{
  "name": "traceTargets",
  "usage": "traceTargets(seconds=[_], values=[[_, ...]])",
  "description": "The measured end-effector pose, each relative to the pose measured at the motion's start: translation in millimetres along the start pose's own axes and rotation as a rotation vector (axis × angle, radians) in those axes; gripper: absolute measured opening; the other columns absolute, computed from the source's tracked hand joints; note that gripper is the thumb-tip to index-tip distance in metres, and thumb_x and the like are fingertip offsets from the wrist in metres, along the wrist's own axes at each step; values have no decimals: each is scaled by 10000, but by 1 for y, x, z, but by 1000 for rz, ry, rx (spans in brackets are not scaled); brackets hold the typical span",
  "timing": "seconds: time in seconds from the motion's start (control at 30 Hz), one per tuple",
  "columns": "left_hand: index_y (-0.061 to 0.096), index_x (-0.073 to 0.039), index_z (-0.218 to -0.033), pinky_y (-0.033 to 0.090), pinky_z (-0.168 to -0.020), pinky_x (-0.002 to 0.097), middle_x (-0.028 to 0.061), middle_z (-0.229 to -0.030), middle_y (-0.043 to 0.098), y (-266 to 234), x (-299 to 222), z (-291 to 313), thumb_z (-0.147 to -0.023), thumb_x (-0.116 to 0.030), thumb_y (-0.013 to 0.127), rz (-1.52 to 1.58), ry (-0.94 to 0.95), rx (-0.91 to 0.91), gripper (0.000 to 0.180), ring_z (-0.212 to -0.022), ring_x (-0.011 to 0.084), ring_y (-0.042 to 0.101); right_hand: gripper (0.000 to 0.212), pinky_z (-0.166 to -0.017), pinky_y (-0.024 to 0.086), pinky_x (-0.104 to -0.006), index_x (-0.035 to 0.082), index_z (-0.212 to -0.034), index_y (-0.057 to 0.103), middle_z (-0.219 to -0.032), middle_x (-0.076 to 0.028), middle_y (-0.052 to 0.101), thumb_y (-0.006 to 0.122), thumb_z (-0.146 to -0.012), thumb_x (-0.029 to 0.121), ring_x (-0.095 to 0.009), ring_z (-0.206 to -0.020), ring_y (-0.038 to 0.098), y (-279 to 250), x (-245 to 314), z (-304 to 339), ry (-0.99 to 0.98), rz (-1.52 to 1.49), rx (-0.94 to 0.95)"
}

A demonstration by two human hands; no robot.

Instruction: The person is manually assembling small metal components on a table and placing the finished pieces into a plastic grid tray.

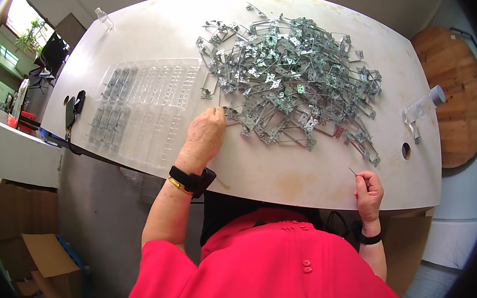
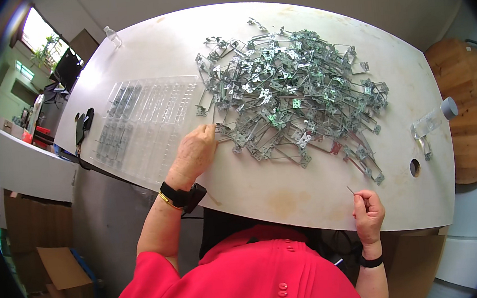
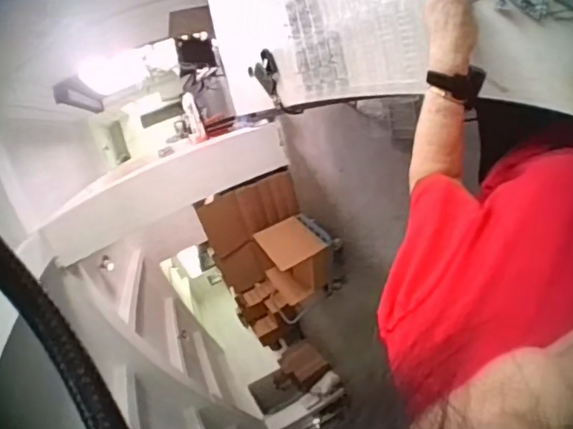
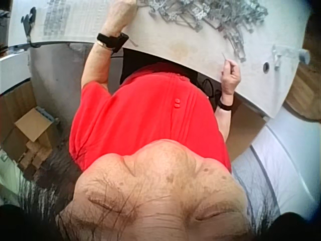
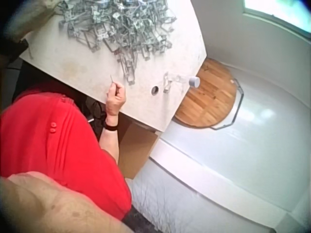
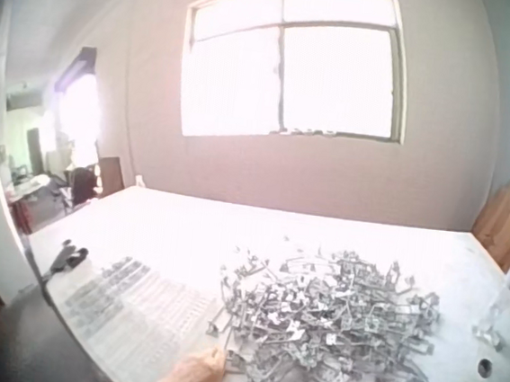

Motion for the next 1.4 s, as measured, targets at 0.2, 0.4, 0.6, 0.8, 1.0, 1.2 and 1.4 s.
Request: traceTargets(seconds=[0.2,0.4,0.6,0.8,1.0,1.2,1.4], values=[[611,-7,-1004,601,-843,432,183,-978,691,-12,-6,-1,-874,6,657,62,24,-16,139,-980,366,728,40,-571,405,-202,59,-1099,680,-774,73,592,680,-1081,94,-17,-626,520,0,-1,-1,-10,7,-10],[580,3,-971,589,-757,478,196,-905,673,4,-5,-2,-903,-105,688,13,48,9,167,-847,406,713,39,-565,397,-200,60,-1096,679,-768,75,590,677,-1085,98,-15,-621,514,1,-2,-3,-8,21,-24],[580,-2,-969,590,-734,473,187,-889,663,-2,-19,4,-883,-96,683,69,76,-29,163,-822,396,711,57,-539,384,-195,71,-1095,680,-754,83,573,665,-1099,125,-7,-596,494,1,-2,-3,-20,59,-27],[602,-8,-955,607,-750,430,174,-920,676,-5,-10,1,-915,-35,608,14,70,-95,49,-859,354,731,55,-539,380,-195,74,-1092,681,-747,87,565,666,-1097,126,-5,-593,487,1,-2,-3,-24,46,-41],[600,-14,-952,599,-730,427,158,-913,674,-28,-19,1,-898,-36,632,13,79,-107,67,-844,335,727,52,-537,369,-194,76,-1094,683,-746,89,563,667,-1096,126,-3,-595,483,1,-2,-3,-21,61,-46],[582,5,-1002,579,-726,460,175,-932,652,-31,-7,11,-861,-98,740,-16,0,-174,234,-850,376,701,54,-548,375,-199,71,-1091,684,-739,88,567,667,-1093,122,-4,-603,492,1,3,-2,-21,90,-39],[621,-13,-1134,582,-748,451,154,-988,674,-64,-37,28,-864,-109,790,191,67,-133,332,-899,358,710,52,-558,385,-203,66,-1089,684,-743,81,577,666,-1091,114,-8,-614,503,0,2,-1,-4,99,-45]])
Point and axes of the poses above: each hand's wrist, its own z-axis away from the middle knuckle, its own y-axis out of the palm, x = y × z, the point moved 7 cm from there along -z, towards the middle knuckle
